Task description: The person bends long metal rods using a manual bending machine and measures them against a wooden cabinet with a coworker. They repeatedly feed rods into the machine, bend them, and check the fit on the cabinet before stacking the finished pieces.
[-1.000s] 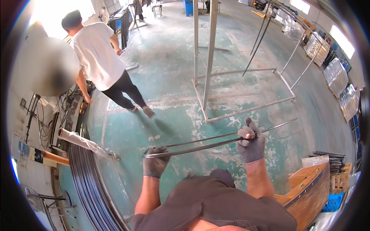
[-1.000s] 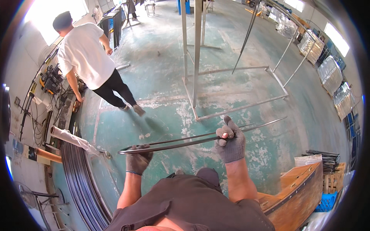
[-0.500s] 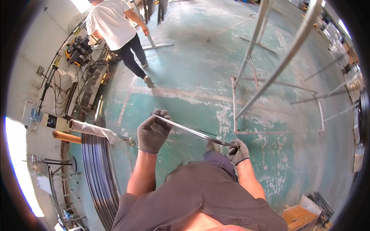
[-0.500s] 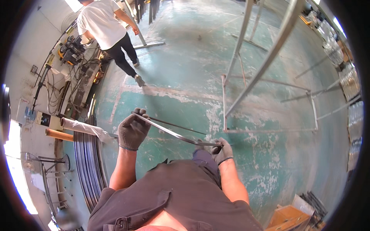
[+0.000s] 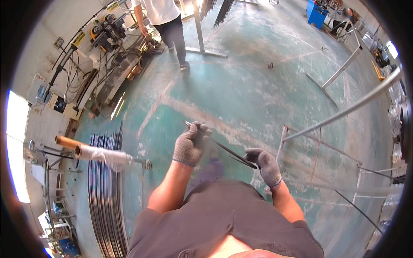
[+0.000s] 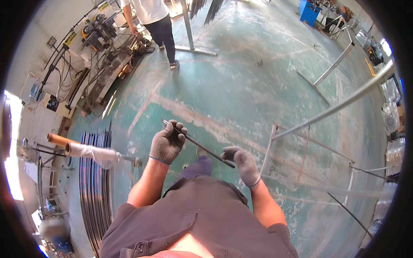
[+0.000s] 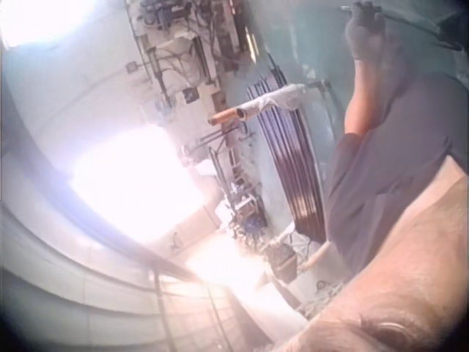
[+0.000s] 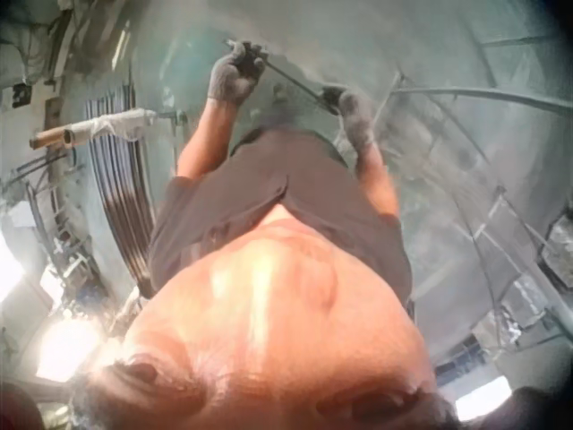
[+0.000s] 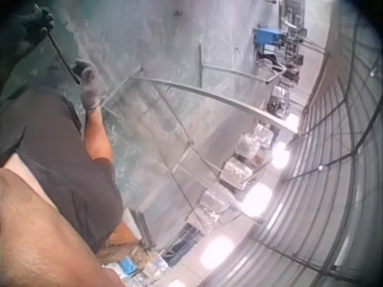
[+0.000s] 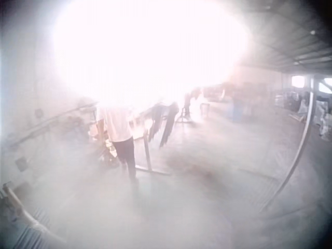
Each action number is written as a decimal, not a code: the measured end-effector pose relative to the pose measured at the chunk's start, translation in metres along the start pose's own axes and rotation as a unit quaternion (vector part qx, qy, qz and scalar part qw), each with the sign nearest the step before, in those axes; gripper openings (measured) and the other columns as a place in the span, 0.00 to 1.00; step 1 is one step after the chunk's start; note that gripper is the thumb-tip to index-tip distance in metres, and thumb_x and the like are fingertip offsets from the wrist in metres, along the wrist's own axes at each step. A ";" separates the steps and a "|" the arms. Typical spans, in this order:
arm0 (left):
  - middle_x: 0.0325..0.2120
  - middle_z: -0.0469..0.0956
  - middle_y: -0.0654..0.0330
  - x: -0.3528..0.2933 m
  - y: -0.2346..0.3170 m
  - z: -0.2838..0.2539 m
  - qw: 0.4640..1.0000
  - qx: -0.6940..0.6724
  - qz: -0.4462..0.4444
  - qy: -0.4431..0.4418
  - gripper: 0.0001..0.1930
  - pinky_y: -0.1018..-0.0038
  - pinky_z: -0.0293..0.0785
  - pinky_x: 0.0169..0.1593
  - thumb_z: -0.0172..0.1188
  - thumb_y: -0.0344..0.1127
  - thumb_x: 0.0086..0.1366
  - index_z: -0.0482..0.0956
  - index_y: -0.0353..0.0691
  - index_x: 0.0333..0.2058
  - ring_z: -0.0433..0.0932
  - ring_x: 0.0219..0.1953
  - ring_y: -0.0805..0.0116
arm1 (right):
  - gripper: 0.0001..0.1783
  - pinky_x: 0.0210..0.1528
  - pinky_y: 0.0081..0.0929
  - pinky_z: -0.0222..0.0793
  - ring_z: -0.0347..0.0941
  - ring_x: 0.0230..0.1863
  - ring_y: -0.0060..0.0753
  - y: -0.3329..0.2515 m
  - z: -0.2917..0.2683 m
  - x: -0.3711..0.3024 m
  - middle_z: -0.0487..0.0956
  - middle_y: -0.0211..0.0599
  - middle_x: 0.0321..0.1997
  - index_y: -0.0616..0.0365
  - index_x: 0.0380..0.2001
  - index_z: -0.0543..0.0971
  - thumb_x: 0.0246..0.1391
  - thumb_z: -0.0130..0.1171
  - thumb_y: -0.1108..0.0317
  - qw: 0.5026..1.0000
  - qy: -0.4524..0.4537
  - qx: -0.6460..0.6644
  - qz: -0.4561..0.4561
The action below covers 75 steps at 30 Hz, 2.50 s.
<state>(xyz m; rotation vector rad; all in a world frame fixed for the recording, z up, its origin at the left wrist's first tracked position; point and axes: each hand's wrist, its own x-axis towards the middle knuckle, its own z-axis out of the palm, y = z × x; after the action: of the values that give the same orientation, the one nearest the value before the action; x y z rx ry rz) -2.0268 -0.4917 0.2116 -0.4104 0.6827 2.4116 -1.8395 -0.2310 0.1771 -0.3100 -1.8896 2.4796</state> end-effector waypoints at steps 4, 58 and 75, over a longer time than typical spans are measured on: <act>0.41 0.80 0.58 0.101 0.056 0.037 0.998 0.049 0.040 0.013 0.09 0.70 0.82 0.43 0.56 0.41 0.79 0.78 0.44 0.47 0.81 0.46 0.57 | 0.19 0.54 0.36 0.77 0.83 0.45 0.34 -0.061 0.054 0.123 0.86 0.44 0.42 0.55 0.57 0.81 0.69 0.63 0.58 0.953 0.018 -0.301 0.045; 0.36 0.83 0.50 1.124 0.592 0.194 0.916 0.101 0.126 0.367 0.09 0.59 0.85 0.37 0.56 0.32 0.75 0.75 0.36 0.49 0.84 0.34 0.54 | 0.25 0.29 0.25 0.79 0.78 0.31 0.21 -0.461 -0.247 1.777 0.86 0.25 0.34 0.53 0.38 0.90 0.56 0.75 0.40 0.905 0.252 -0.323 -0.119; 0.35 0.81 0.57 1.148 0.588 0.265 0.887 0.094 0.182 0.413 0.10 0.71 0.83 0.38 0.61 0.32 0.72 0.78 0.36 0.48 0.82 0.33 0.68 | 0.40 0.73 0.54 0.64 0.76 0.61 0.63 -0.437 0.024 1.662 0.80 0.56 0.56 0.65 0.60 0.79 0.59 0.66 0.39 0.720 -0.265 -0.485 -0.419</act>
<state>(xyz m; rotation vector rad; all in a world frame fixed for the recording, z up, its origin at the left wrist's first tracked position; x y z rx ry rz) -3.3151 -0.2247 0.1533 -1.3666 1.4498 2.4128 -3.5224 0.0750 0.3489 1.1324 -2.5059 0.8786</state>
